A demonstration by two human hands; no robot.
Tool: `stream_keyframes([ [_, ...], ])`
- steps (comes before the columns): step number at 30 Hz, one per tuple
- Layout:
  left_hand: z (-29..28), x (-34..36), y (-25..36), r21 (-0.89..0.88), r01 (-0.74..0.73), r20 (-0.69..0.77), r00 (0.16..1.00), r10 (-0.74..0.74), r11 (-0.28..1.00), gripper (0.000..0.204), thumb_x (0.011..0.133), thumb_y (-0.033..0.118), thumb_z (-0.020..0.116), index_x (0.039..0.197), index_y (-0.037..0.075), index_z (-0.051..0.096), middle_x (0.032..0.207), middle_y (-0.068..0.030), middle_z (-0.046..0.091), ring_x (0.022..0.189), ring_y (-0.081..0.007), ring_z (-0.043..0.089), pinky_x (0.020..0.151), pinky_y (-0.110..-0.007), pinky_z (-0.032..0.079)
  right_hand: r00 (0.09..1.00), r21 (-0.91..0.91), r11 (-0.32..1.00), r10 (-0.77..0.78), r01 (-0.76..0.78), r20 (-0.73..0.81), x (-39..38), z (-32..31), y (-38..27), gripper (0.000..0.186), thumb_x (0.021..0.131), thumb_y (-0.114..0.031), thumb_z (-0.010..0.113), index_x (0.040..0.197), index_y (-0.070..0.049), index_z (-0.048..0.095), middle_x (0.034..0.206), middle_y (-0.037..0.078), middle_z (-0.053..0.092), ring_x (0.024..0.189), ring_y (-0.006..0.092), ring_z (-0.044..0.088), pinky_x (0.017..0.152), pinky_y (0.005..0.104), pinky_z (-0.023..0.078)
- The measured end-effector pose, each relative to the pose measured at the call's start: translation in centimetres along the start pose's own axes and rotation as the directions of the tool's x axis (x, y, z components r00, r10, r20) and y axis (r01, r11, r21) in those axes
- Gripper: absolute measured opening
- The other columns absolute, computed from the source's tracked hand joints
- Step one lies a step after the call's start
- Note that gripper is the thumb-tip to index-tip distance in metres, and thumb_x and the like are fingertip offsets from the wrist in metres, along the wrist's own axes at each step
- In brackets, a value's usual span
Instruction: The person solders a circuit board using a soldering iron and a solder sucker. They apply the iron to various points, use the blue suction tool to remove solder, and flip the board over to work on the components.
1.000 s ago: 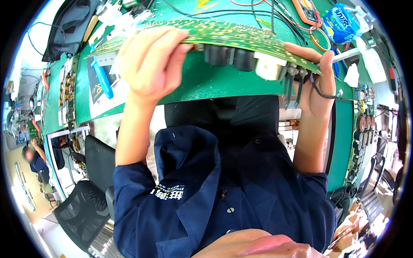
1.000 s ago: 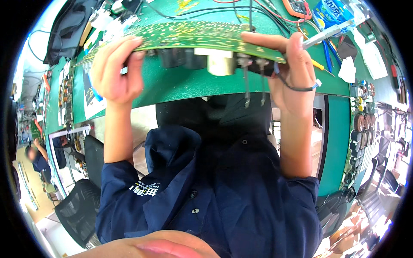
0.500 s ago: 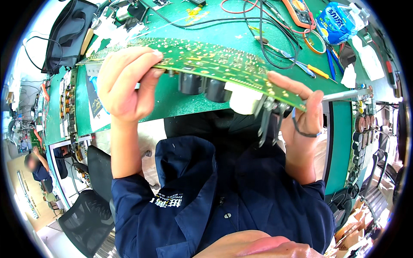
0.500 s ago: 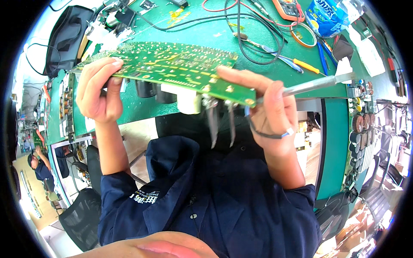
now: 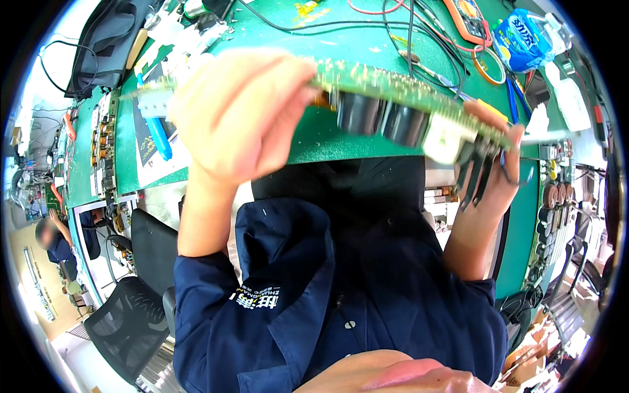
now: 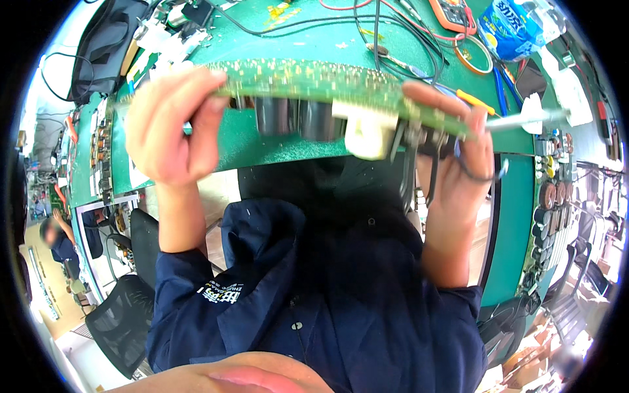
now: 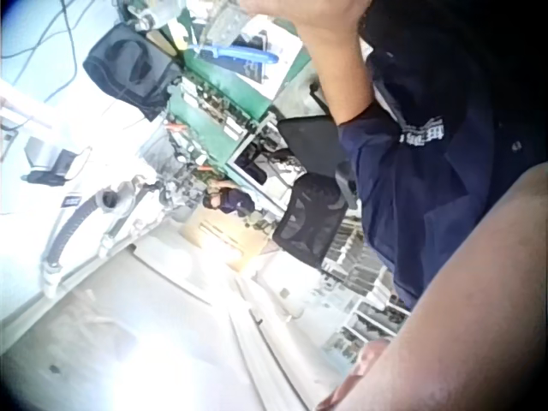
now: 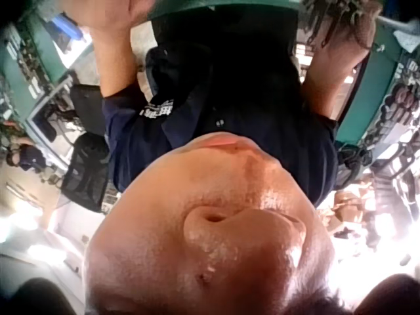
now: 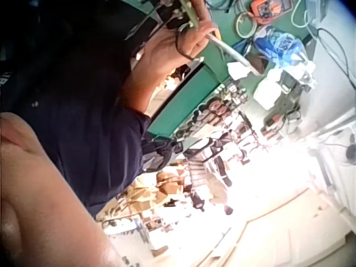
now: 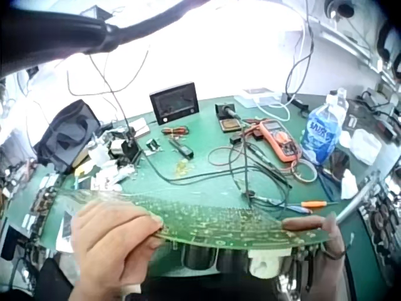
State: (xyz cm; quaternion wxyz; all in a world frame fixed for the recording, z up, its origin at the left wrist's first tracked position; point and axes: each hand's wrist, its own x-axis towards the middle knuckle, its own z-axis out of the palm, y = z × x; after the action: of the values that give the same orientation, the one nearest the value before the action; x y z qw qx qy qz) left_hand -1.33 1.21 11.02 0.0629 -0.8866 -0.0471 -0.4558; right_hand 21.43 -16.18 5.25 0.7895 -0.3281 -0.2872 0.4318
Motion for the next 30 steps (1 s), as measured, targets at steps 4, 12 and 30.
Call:
stream_keyframes([
  [4, 1.1, 2.1, -1.7, -0.051, 0.082, 0.013, 0.997, -0.081, 0.995, 0.012, 0.077, -0.001, 0.071, 0.089, 0.000, 0.069, 0.076, -0.0100, 0.066, 0.062, -0.0187, 0.060, 0.058, -0.025, 0.046, 0.983, 0.143, 0.988, 0.036, -0.062, 0.179, 2.7, -2.4, -0.6, 0.050, 0.102, -0.036, 0.041, 0.121, 0.008, 0.052, 0.110, 0.018, 0.065, 0.088, 0.0190, 0.065, 0.074, 0.0327, 0.052],
  [12, 3.1, 4.6, -4.9, -0.319, 0.276, 0.088, 0.961, -0.262, 0.907, 0.007, 0.083, 0.004, 0.066, 0.085, -0.002, 0.063, 0.065, -0.0053, 0.057, 0.058, -0.0106, 0.052, 0.053, -0.025, 0.039, 0.996, -0.042, 0.999, 0.010, -0.006, 0.091, 6.3, -2.6, -1.4, 0.016, 0.099, -0.023, 0.045, 0.099, -0.008, 0.053, 0.090, 0.005, 0.053, 0.068, 0.0127, 0.037, 0.060, 0.0255, 0.030],
  [30, 1.0, 4.2, -2.3, -0.115, 0.280, 0.191, 0.948, -0.256, 0.953, 0.010, 0.080, 0.004, 0.070, 0.089, 0.000, 0.067, 0.074, -0.0094, 0.063, 0.063, -0.0190, 0.060, 0.060, -0.026, 0.046, 0.954, -0.787, 0.589, -0.300, 0.184, -0.002, 2.4, -0.3, -8.3, 0.046, 0.099, -0.012, 0.032, 0.141, 0.006, 0.035, 0.075, 0.002, 0.044, 0.055, 0.0031, 0.030, 0.047, 0.0172, 0.021],
])
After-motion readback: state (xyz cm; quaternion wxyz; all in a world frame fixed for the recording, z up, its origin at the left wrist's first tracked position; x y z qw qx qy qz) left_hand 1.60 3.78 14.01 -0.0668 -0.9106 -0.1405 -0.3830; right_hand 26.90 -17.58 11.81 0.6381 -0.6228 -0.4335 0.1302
